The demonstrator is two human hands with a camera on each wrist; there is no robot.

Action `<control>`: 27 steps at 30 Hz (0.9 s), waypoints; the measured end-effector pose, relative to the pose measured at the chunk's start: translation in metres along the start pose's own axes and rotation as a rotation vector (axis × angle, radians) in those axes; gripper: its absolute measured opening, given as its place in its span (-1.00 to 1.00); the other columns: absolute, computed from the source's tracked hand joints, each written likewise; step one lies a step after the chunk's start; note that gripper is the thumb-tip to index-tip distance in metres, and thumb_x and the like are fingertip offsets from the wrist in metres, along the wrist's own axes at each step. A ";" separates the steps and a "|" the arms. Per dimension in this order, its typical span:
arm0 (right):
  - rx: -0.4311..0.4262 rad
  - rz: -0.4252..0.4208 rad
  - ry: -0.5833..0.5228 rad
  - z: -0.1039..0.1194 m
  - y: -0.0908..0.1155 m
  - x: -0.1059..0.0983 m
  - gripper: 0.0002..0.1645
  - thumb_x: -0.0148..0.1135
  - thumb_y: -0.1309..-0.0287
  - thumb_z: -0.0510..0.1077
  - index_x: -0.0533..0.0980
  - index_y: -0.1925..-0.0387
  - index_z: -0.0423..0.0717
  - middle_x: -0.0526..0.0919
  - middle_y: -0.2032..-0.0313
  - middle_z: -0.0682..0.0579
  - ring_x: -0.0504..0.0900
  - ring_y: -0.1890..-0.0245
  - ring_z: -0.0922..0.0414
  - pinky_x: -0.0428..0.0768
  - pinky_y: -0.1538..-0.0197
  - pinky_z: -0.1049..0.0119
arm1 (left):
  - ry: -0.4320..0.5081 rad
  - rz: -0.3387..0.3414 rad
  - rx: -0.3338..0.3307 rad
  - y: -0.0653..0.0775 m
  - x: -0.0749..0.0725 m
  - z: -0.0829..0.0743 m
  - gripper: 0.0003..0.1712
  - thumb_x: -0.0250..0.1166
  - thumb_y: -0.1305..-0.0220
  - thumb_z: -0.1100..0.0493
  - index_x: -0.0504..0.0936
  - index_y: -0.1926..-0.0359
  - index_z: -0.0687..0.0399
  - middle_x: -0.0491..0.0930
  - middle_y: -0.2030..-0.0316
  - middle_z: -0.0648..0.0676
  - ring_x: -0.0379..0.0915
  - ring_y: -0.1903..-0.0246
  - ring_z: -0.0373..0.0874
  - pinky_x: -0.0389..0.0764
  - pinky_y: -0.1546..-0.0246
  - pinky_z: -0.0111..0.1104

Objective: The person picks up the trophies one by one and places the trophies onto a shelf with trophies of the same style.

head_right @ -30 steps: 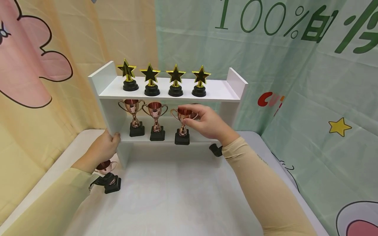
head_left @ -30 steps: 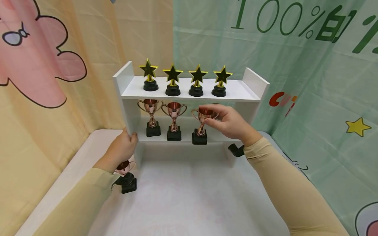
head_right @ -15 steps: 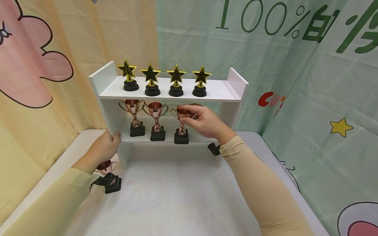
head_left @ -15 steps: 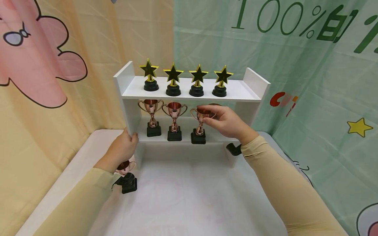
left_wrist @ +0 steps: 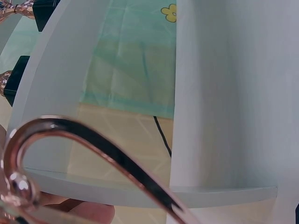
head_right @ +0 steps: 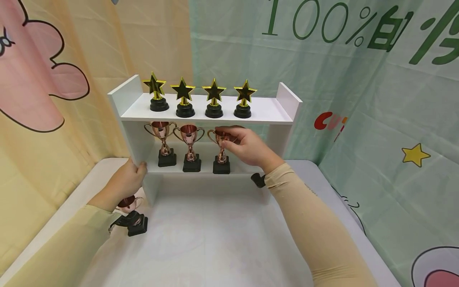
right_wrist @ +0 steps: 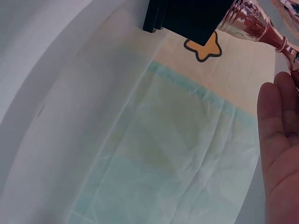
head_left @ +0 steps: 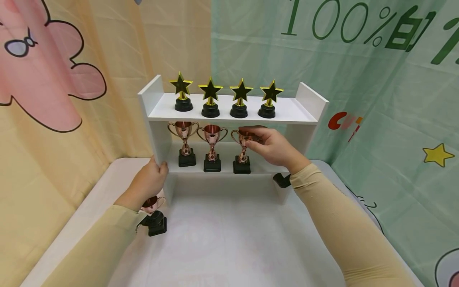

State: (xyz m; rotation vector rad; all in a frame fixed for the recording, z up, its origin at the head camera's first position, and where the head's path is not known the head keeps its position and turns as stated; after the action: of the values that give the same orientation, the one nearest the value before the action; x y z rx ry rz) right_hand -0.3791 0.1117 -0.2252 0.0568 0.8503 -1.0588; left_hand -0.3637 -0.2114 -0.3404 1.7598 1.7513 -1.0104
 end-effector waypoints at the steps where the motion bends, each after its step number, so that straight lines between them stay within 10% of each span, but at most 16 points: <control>1: 0.004 -0.002 -0.002 0.000 0.000 0.000 -0.46 0.21 -0.49 -0.25 0.46 -0.43 -0.25 0.63 -0.32 -0.20 0.71 -0.17 0.01 0.64 -0.10 0.50 | -0.001 0.000 0.000 0.000 0.000 0.000 -0.26 -0.25 -0.67 0.03 -0.14 -0.65 0.36 0.20 -0.51 0.56 0.37 -0.37 0.51 0.40 -0.33 0.35; 27: 0.036 -0.004 -0.023 -0.006 -0.005 0.001 -0.44 0.16 -0.52 -0.25 0.42 -0.47 -0.25 0.56 -0.41 -0.17 0.62 -0.31 -0.02 0.61 -0.21 0.43 | -0.001 -0.002 0.011 0.002 0.000 -0.001 -0.24 -0.26 -0.67 0.02 -0.19 -0.66 0.31 0.18 -0.52 0.55 0.46 -0.29 0.46 0.52 -0.17 0.28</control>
State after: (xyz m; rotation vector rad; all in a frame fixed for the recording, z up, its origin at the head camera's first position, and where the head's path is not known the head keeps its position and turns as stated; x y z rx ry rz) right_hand -0.3864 0.1112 -0.2286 0.0734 0.8108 -1.0765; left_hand -0.3615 -0.2102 -0.3402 1.7644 1.7509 -1.0238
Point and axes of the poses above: each hand's wrist, its own y-axis away from the middle knuckle, its own x-axis out of the palm, z = x × y, the point moved 9 cm from there along -y, towards the middle knuckle
